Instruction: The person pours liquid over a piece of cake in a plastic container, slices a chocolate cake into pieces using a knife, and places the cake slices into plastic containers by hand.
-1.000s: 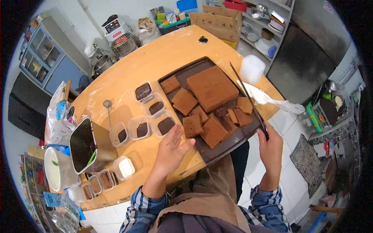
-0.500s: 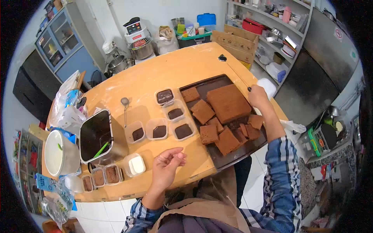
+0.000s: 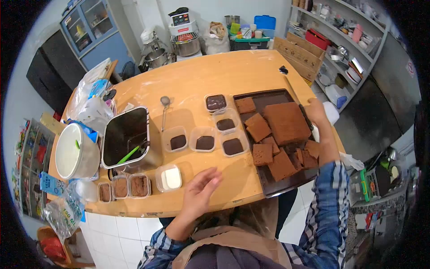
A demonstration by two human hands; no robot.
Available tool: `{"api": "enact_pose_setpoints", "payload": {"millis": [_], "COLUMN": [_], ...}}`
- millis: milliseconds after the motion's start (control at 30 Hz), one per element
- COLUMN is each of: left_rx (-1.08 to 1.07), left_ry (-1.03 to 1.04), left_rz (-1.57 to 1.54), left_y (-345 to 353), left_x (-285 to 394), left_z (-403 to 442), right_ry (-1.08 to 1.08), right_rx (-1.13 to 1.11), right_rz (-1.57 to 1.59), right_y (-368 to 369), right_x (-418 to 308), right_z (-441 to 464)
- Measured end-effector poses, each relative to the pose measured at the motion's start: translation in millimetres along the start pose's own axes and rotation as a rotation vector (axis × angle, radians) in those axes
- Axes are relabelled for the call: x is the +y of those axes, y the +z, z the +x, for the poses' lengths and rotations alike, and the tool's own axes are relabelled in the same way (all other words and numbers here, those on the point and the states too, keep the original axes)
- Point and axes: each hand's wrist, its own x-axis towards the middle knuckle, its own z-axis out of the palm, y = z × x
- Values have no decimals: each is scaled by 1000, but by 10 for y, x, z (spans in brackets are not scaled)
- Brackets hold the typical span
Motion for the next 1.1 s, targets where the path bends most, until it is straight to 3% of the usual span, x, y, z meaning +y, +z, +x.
{"api": "enact_pose_setpoints", "payload": {"millis": [100, 167, 233, 300, 333, 367, 400, 433, 533, 667, 767, 800, 867, 933, 1000, 1100], "left_rx": [-96, -93, -114, -125, -141, -163, -381, -321, -220, -390, -477, -506, -588, -405, -110, 173], "left_ry": [-9, -67, -184, -427, -365, -301, -199, -209, -218, -221, -387, -329, 81, 397, 630, 540], "left_rz": [-15, -197, -436, -749, -809, -870, -846, -790, -603, -680, -594, -435, 279, 769, 1231, 1491], "left_y": [253, 603, 1037, 1397, 1569, 1683, 1702, 1728, 1807, 1788, 1512, 1353, 957, 592, 222, -170], "left_x": [21, -2, -101, 109, 82, 69, 79, 137, 262, 181, 190, 141, 93, 247, 270, 511], "left_z": [219, 461, 812, 943, 993, 1026, 1028, 992, 1001, 915, 778, 706, 590, 326, 293, 380], "right_ry": [-259, -277, -688, -764, -773, -652, -520, -376, -304, -525, -260, -228, -314, -418, -348, -300], "right_rx": [152, 145, 19, -13, 52, 0, 32, 63, 196, 100, 182, 227, 350, 458, 398, 350], "right_rz": [470, 568, 592, 751, 693, 554, 409, 266, 532, 673, 170, 313, 222, 225, 271, 353], "right_y": [-592, -617, -636, -434, -379, -432, -402, -382, -504, -435, -302, -355, -414, -502, -692, -734], "right_x": [-720, -1107, -1317, -1442, -1310, -1216, -1068, -985, -957, -1125, -788, -757, -672, -702, -937, -1104], "right_z": [-822, -1436, -1943, -2119, -1978, -1841, -1649, -1559, -1615, -1631, -1328, -1303, -1344, -1481, -1729, -1954]}}
